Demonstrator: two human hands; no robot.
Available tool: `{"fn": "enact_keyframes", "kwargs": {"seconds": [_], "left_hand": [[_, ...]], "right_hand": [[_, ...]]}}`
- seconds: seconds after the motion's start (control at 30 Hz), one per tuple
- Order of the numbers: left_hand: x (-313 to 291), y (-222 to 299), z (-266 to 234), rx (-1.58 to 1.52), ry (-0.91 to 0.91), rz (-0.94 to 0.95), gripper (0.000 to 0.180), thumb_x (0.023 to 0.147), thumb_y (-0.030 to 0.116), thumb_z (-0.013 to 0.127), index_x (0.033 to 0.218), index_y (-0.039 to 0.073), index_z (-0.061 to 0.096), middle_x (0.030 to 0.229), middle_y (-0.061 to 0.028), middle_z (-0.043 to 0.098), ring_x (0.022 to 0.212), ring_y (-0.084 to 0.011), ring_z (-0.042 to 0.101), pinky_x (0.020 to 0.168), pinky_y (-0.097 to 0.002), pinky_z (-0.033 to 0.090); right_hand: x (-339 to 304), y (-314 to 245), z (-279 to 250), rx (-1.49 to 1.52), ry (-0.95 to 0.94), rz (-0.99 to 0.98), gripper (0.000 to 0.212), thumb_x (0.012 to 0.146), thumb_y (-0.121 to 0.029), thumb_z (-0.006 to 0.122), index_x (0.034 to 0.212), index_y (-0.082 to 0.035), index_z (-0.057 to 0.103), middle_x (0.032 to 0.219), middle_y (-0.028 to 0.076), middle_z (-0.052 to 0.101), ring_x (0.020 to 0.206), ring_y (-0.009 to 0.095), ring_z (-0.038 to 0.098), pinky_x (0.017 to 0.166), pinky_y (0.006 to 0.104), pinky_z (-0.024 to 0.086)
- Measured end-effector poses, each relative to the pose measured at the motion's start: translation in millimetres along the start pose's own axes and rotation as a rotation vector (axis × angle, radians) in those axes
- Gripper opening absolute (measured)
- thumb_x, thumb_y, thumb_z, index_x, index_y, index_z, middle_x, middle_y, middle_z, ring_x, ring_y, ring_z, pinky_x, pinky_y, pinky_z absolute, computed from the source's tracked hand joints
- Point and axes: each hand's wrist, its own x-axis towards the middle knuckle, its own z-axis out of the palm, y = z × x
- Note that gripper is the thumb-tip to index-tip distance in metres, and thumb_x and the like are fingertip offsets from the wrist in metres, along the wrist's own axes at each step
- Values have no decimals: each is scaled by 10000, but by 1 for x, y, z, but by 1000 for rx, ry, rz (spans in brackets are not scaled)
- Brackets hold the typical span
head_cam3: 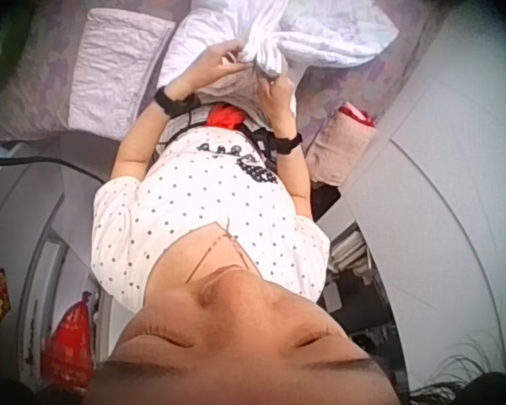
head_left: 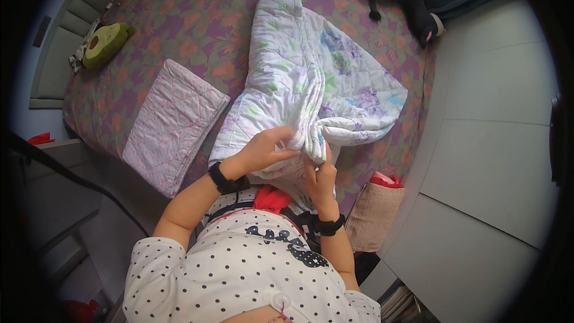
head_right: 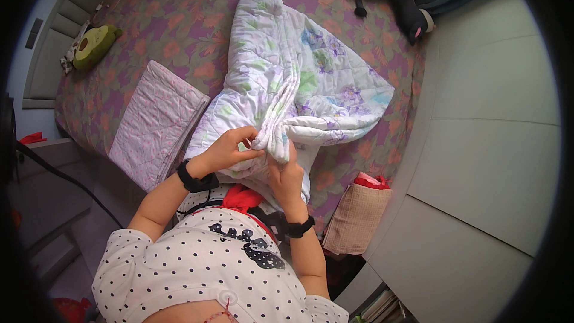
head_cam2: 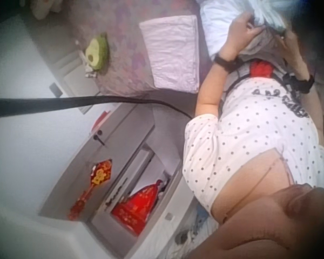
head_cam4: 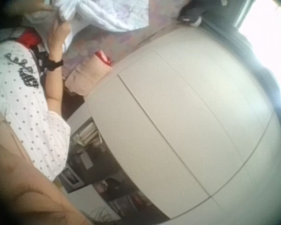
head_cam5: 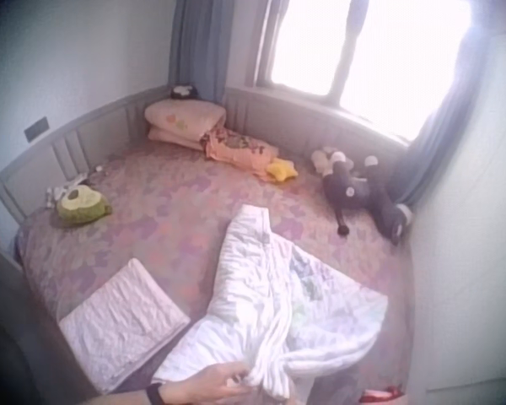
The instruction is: The person folds a floral blanket on a bed, smooths the fabric, and stacks it next to another folded blanket.
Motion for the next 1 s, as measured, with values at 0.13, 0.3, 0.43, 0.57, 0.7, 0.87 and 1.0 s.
{"fn": "enact_keyframes", "kwargs": {"seconds": [0.13, 0.3, 0.43, 0.57, 0.7, 0.87, 1.0], "left_hand": [[1, 1, 2, 24, -39, 27, 300, 764, 262, 624, 873, 3, 517, 750, -60, 524, 692, -125, 498, 640, -251, 425], [1, -4, 5, -160, -74, 9, 288, 814, 252, 540, 935, -7, 505, 775, -109, 526, 681, -167, 524, 607, -292, 439], [-1, -4, 9, -248, -56, -21, 249, 858, 228, 473, 926, -10, 502, 759, -95, 525, 684, -130, 512, 599, -296, 433], [-5, 4, 5, -240, -38, -79, 191, 846, 179, 479, 912, 1, 498, 769, -56, 522, 668, -116, 498, 625, -252, 424], [-5, 15, 2, 201, 5, 146, 169, 776, 123, 512, 873, -13, 488, 706, -117, 502, 623, -187, 510, 588, -294, 410], [-4, 25, 16, 170, 2, 132, 176, 796, 155, 498, 853, -11, 480, 739, -181, 501, 669, -347, 498, 589, -374, 402], [-5, 28, 22, 25, 55, 58, 182, 824, 161, 475, 903, -3, 462, 779, -192, 491, 713, -365, 490, 611, -389, 391]], "right_hand": [[-1, -3, -6, -7, -12, -66, 527, 772, -142, 583, 1206, 9, 324, 834, 225, 582, 771, 362, 588, 604, 363, 463], [2, -5, -7, -89, -38, -165, 617, 725, -180, 642, 1207, 17, 311, 801, 215, 590, 732, 367, 591, 590, 377, 465], [2, -1, -3, -92, -6, -117, 615, 717, -166, 639, 1207, 14, 313, 792, 217, 590, 720, 369, 590, 582, 383, 465], [0, 3, -6, -103, -30, -85, 581, 735, -120, 609, 1221, 21, 324, 878, 189, 601, 784, 269, 621, 626, 301, 473], [-1, 4, -10, -83, 48, -74, 536, 754, -107, 586, 1213, 19, 339, 843, 180, 606, 754, 250, 625, 610, 294, 470], [-1, 3, -10, -105, 75, -113, 518, 761, -107, 578, 1208, 16, 347, 830, 175, 606, 719, 231, 626, 592, 290, 470], [-1, 3, -9, -100, 104, -131, 521, 758, -112, 583, 1206, 14, 349, 831, 173, 606, 702, 227, 626, 584, 291, 470]]}}
